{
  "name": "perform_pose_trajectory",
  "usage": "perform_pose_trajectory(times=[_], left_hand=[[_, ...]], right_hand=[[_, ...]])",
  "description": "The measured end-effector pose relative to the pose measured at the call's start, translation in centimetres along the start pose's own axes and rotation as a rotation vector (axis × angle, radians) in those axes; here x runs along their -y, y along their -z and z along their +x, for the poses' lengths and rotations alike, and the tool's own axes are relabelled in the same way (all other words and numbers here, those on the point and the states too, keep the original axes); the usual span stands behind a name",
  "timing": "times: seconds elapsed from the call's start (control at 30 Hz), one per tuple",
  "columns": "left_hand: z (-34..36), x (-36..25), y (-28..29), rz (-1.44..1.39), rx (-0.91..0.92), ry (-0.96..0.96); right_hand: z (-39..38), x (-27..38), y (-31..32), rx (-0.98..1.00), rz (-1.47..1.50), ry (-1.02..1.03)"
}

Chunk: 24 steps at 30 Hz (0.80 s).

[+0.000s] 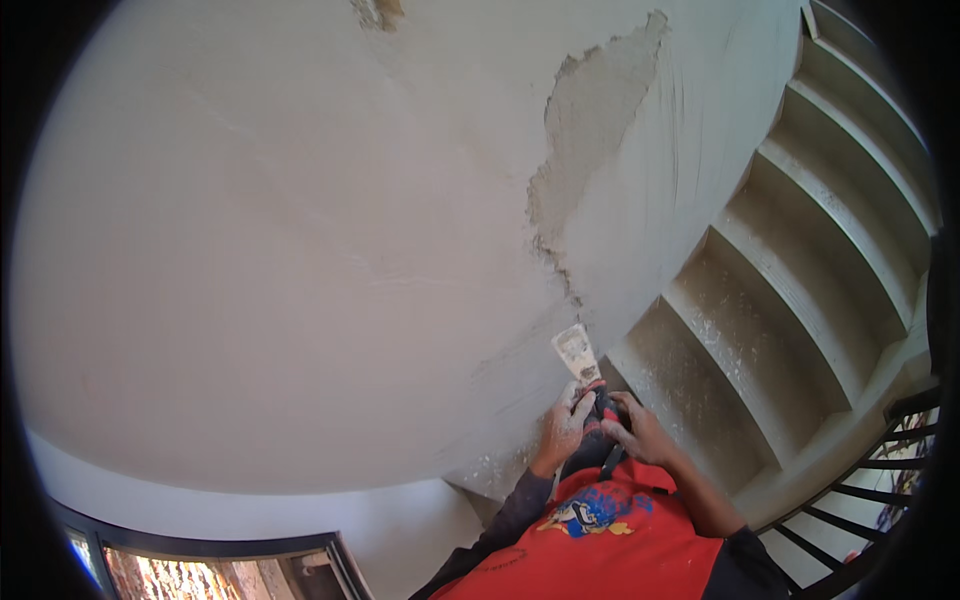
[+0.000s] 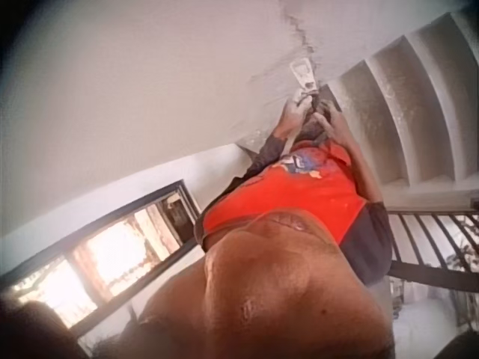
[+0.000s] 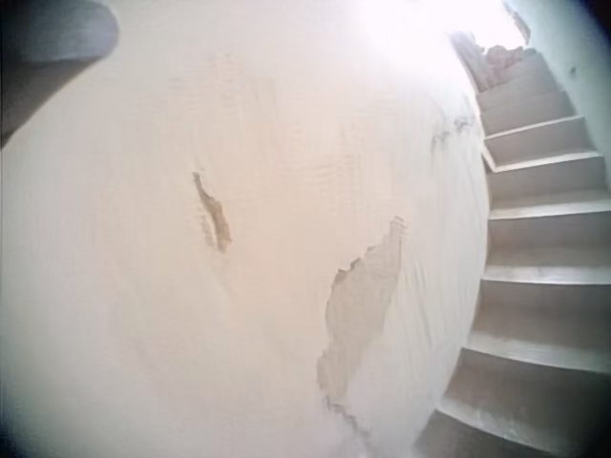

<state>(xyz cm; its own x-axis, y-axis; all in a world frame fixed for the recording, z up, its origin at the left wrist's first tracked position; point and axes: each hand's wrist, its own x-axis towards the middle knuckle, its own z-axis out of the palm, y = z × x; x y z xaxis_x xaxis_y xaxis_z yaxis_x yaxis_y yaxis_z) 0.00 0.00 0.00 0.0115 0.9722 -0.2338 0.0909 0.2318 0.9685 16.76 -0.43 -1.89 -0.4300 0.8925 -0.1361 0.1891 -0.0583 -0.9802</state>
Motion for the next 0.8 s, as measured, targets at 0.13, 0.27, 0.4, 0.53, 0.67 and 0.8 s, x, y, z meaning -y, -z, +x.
perform_pose_trajectory(times=[0.13,0.27,0.4,0.53,0.67,0.8], left_hand=[[0.4,2.9,0.1,0.095,0.029,-0.141],[-0.2,1.8,0.1,0.06,0.099,0.007],[-0.4,2.4,0.3,0.045,0.088,0.01],[-0.5,2.1,1.0,-0.01,0.06,0.04],[0.1,0.9,2.1,0.043,0.059,0.019],[1.9,-0.4,3.6,0.077,0.067,-0.006]], right_hand=[[0.2,-0.3,-0.1,0.047,0.042,-0.077],[0.1,-2.2,-0.5,-0.029,0.176,-0.06],[0.2,-1.9,-0.9,-0.088,0.218,-0.058],[1.1,-1.1,-1.2,-0.186,0.079,0.035],[2.7,0.6,-0.9,-0.198,0.247,-0.079],[5.8,0.9,-1.0,-0.263,0.495,0.063]])
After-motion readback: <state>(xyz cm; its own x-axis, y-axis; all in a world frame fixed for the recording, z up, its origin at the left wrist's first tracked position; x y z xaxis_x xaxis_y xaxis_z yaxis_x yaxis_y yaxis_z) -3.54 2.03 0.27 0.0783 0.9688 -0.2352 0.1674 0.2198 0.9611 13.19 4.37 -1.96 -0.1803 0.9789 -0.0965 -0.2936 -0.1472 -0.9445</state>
